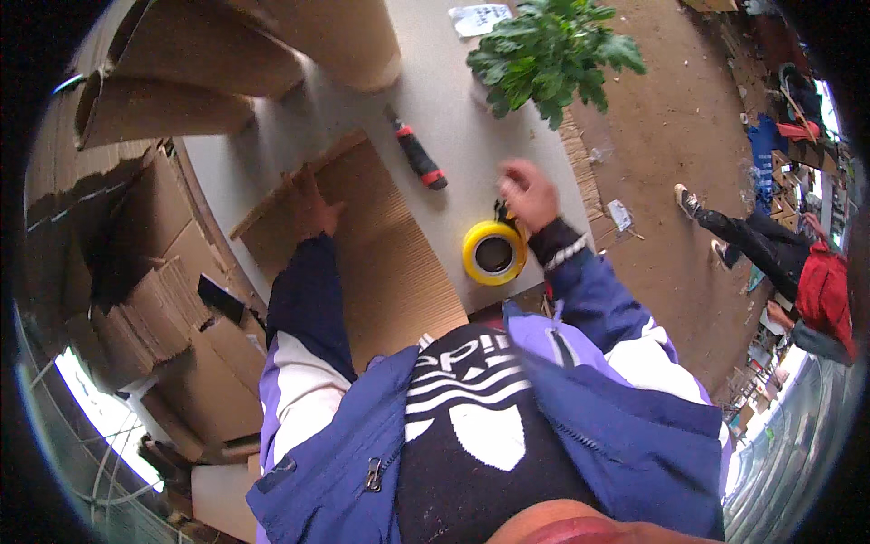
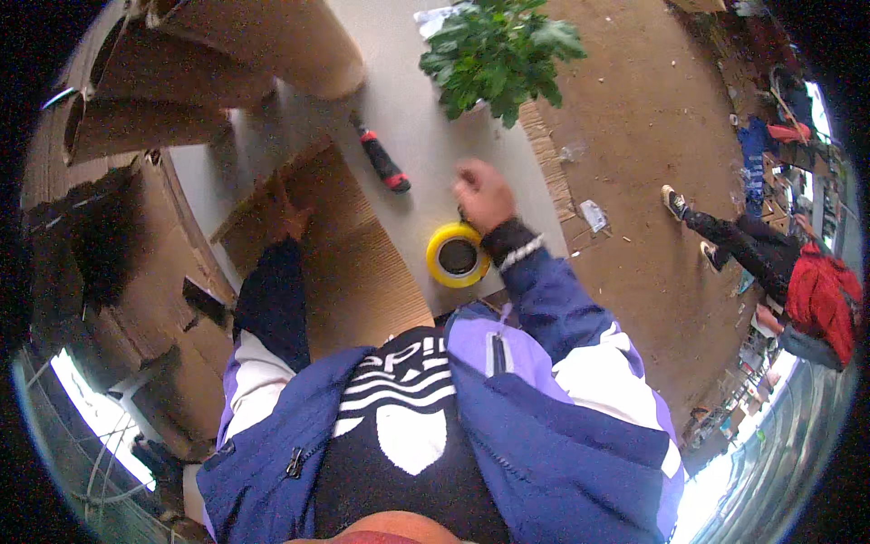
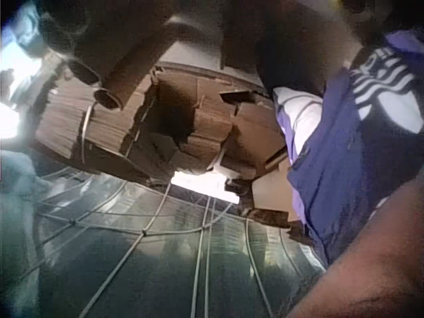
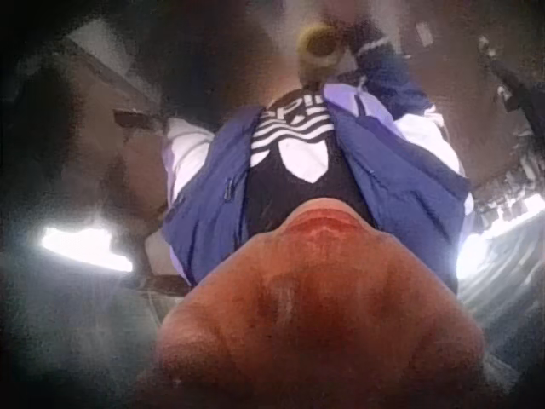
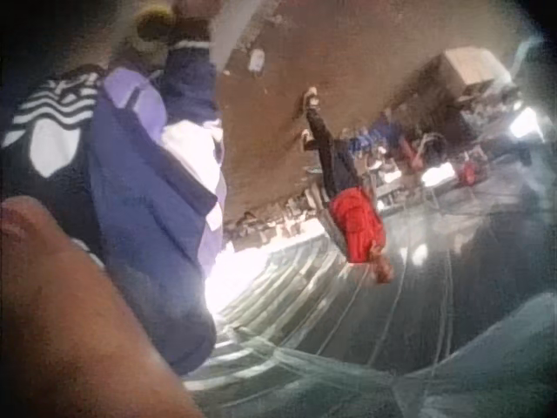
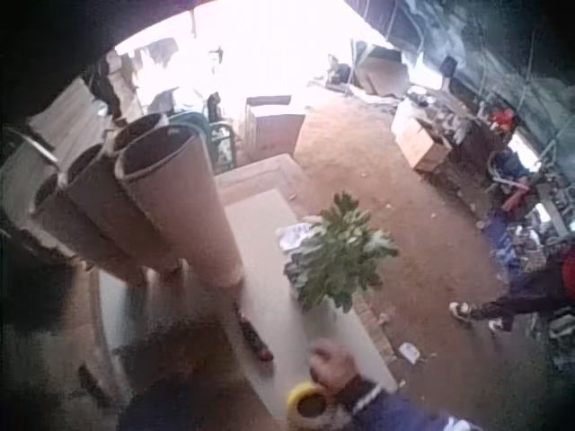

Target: The person assembles cylindrical cardboard planters by wrapping flat cardboard sheets around a core, securing them with a tape dispenser, and inserting small potted plants into the finished cylinders. The person repeats this process for multiple units, placing completed planters on a nearby table.

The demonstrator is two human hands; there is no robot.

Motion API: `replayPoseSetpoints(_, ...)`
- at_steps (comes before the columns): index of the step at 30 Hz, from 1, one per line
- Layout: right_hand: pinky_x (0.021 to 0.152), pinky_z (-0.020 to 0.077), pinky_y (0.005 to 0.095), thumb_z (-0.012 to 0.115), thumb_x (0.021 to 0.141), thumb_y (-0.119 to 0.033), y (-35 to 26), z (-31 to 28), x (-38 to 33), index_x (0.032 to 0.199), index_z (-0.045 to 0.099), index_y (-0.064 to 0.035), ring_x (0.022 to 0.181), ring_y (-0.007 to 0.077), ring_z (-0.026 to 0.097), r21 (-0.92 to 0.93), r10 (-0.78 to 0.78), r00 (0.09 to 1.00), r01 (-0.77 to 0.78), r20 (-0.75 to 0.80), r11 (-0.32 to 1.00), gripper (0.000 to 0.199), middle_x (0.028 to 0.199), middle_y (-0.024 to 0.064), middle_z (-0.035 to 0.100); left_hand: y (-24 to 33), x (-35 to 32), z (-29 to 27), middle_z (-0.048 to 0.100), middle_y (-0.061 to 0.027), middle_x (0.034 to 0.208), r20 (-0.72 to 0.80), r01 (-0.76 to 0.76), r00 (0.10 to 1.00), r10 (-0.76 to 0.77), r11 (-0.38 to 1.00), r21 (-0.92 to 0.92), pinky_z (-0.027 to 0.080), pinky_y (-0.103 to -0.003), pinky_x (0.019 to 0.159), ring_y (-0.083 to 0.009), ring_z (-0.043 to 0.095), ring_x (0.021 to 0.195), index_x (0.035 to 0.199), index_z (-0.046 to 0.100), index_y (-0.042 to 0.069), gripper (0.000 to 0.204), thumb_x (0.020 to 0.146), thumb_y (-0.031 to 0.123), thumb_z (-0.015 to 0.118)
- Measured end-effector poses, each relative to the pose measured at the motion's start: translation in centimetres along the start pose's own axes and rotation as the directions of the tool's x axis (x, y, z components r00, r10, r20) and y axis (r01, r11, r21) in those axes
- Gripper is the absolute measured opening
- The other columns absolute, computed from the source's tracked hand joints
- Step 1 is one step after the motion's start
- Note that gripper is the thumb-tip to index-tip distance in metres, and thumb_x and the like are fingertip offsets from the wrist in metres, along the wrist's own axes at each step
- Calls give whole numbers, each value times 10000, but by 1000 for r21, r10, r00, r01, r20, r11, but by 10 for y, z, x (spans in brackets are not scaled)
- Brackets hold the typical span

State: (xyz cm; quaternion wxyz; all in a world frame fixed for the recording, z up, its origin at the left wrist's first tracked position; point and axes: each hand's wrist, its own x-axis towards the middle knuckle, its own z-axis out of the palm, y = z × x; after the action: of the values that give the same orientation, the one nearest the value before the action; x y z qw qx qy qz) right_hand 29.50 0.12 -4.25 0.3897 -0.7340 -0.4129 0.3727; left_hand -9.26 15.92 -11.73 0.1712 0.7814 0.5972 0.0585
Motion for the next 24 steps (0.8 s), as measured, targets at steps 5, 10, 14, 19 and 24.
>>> replayPoseSetpoints(5, 947, 502, 408, 872, 719, -260, 58, -42, 140, 1320, 522, -37, 1151, 273, 577, 35, -71, 994, 74, -79, 997, 730, 1310, 123, 579, 33, -6, -15, 293, -269, 1541, 26, 196, 979, -204, 962, 190, 336, -466, 1156, -416, 330, 1424, 1545, 277, 186, 972, 744, 177, 828)
replayPoseSetpoints(10, 996, 469, 440, 806, 779, -318, 78, -29, 198, 1341, 518, -50, 1220, 300, 544, 58, -28, 994, 22, 103, 998, 686, 1371, 134, 549, 40, -19, -5, 375, -227, 1495, 7, 297, 953, -304, 935, 192, 382, -439, 1115, -397, 414, 1351, 1537, 293, 165, 955, 748, 206, 829)
replayPoseSetpoints(14, 1019, 447, 450, 767, 805, -348, 83, -14, 204, 1340, 528, -60, 1235, 310, 533, -179, -110, 986, 132, 125, 975, 652, 1375, 137, 549, 33, -32, 3, 435, -193, 1465, -32, 301, 954, -299, 953, 38, 392, -449, 1102, -380, 437, 1335, 1510, 347, 116, 927, 738, 266, 837)
replayPoseSetpoints(19, 1048, 419, 462, 719, 837, -385, 86, -5, 206, 1338, 540, -73, 1253, 323, 519, -374, -196, 968, 242, 156, 895, 616, 1380, 140, 549, 33, -45, -2, 369, -187, 1536, 182, 290, 935, -303, 952, 98, 318, -435, 1172, -370, 345, 1419, 1468, 411, 88, 815, 784, 306, 796)
replayPoseSetpoints(24, 1076, 391, 474, 670, 869, -423, 84, -11, 204, 1336, 552, -86, 1271, 335, 505, -538, -274, 947, 321, 170, 780, 587, 1384, 143, 548, 32, -77, 7, 329, -183, 1559, 190, 233, 953, -236, 972, 38, 284, -436, 1192, -378, 290, 1448, 1451, 432, 79, 748, 828, 336, 758)
